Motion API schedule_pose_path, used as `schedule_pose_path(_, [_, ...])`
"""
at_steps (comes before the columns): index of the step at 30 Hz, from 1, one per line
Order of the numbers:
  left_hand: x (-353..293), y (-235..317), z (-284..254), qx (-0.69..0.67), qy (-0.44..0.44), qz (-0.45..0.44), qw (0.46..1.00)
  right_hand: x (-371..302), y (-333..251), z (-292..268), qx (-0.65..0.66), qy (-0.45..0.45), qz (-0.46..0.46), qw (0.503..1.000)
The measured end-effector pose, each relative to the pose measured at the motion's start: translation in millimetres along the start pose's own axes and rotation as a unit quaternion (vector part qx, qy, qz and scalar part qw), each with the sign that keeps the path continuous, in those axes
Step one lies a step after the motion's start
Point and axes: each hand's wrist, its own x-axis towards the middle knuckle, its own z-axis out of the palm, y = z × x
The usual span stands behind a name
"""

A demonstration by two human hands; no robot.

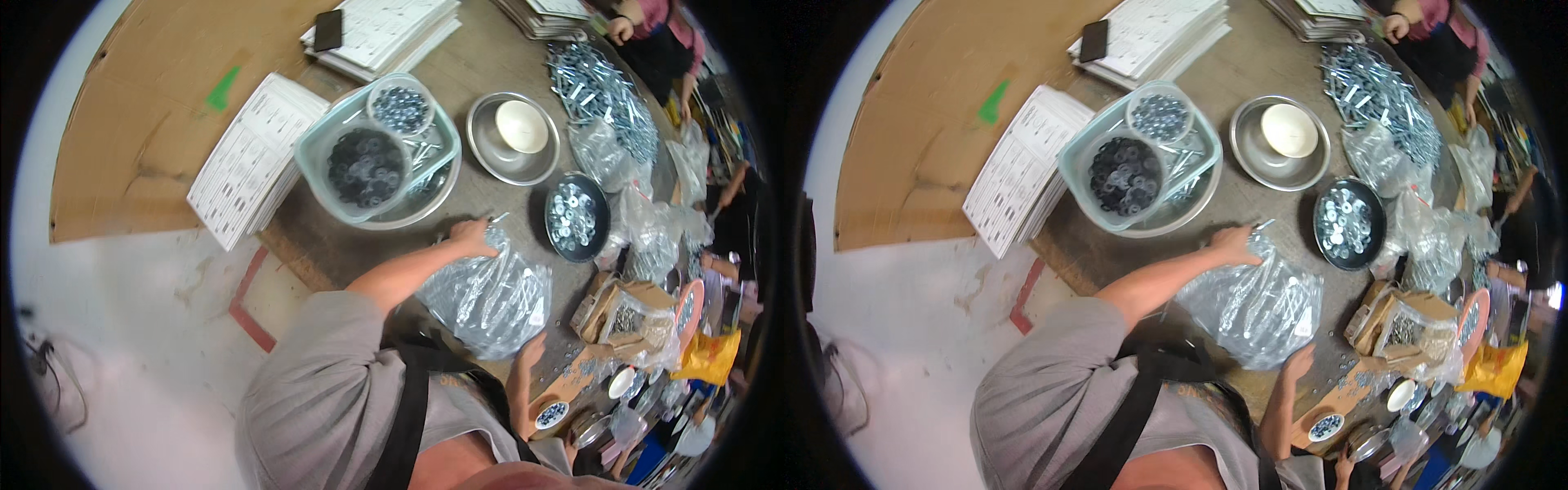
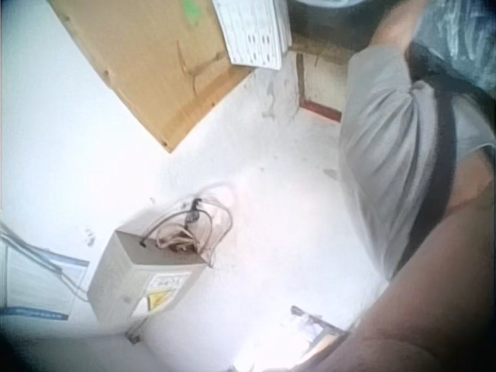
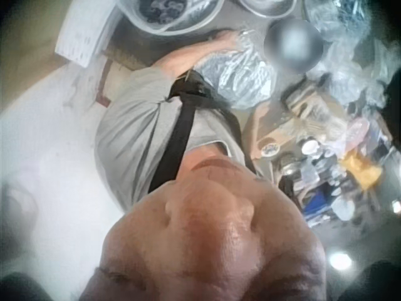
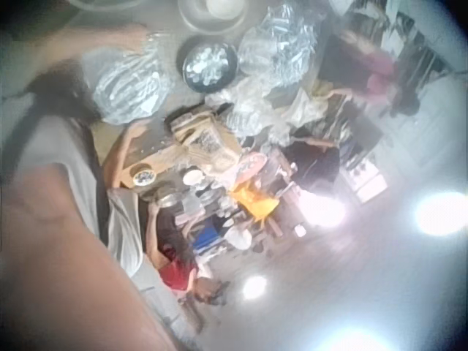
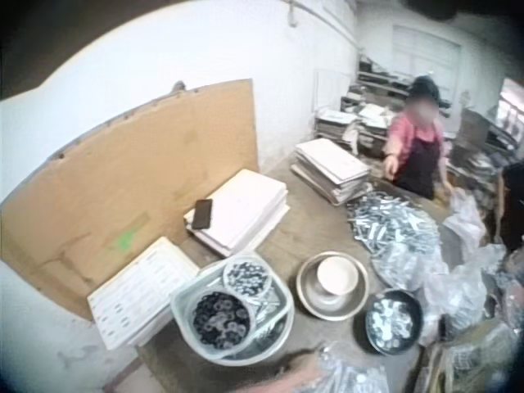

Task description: The person sorts metal fasteners and washers by hand, transferring them between bowls and plastic containers on a cluttered workbench. They also handle instruction sheets and plastic bags while organizing the hardware into separate piles.

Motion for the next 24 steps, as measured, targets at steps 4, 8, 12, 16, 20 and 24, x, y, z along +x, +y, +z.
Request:
schedule_pose_path(4, [53.3, 53.4, 26.6, 0.125, -0.105, 0.142, 0.976, -102.5, 48.0, -6.2, 0.196, -0.049, 0.195, 0.960])
schedule_pose_path(8, [64.1, 66.8, 46.3, 0.152, -0.136, 0.218, 0.954, -144.5, 48.5, -3.9, 0.406, -0.207, 0.342, 0.821])
schedule_pose_path(12, [46.0, 50.9, 44.3, 0.124, -0.073, 0.271, 0.952, -112.3, 79.9, 7.7, 0.213, -0.273, 0.291, 0.892])
schedule_pose_path(16, [3.0, 34.9, 29.9, 0.175, -0.017, 0.313, 0.933, -68.1, 138.0, 44.6, -0.052, -0.443, 0.043, 0.894])
schedule_pose_path(20, [-70.9, -3.4, 25.5, 0.021, 0.117, 0.279, 0.953, -40.0, 145.1, 29.4, -0.066, -0.529, -0.121, 0.837])
schedule_pose_path(24, [-145.5, -89.5, 52.7, -0.113, 0.089, 0.040, 0.989, -35.9, 95.7, -14.3, -0.261, -0.411, -0.090, 0.869])
